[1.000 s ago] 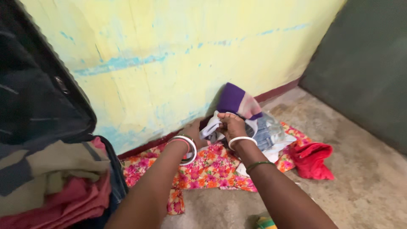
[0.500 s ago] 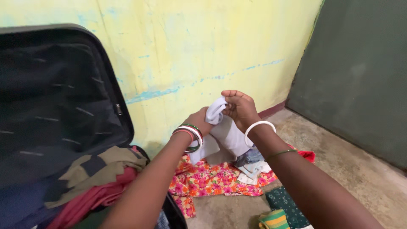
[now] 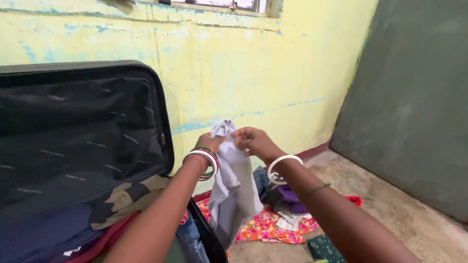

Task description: The person folds various garments by hand and packs them into an open suitcase.

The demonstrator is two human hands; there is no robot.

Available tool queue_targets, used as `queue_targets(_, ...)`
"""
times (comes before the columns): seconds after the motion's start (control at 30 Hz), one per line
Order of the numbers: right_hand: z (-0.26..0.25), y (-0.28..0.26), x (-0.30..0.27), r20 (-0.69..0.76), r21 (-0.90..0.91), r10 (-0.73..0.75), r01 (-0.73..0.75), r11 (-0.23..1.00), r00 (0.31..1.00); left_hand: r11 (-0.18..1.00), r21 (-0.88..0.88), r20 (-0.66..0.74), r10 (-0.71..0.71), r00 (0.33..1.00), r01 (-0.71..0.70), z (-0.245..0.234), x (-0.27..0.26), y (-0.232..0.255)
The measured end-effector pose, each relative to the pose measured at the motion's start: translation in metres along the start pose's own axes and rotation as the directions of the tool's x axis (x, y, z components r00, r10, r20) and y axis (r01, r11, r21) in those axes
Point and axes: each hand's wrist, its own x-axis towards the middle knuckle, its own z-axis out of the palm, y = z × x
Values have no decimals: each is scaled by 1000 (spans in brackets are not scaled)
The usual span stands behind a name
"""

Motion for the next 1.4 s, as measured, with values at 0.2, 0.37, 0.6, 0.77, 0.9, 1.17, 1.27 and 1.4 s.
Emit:
queue_targets(0.2,24,-13,-23,188,-603,-307,356,714,933,927,-372,3,-48,999,46,-1,20,-10)
queue_targets(0.37,30,-23,-28,155,-656,-308,331,678,939,942,-332,-6,36,999,-36,0,0,8)
queue_targets(0.6,1,16,-4,-142,-618,-468,292,730,872,956,-284,45,91,995,-75,-14,-23,29)
queue_targets(0.77,-29,23,-7,-490,-551,-207,-117,826,847,955,-279,71,122,990,-97,-11,-13,14)
queue_targets(0.9,-40,27,0,-402,-553,-312,43,832,861,970,-242,80,22,997,-2,6,-7,1)
queue_targets(1.17,-26,32,-4,21,-275,-44,48,960,999,967,-250,99,70,993,-43,46,-5,8)
queue_targets(1.27,-32,45,-6,36,-334,79,-62,941,996,950,-312,264,114,958,-27,33,-14,20)
queue_targets(1.4,-34,76,1,134,-376,41,13,926,990,959,-250,340,215,915,-133,20,-20,55)
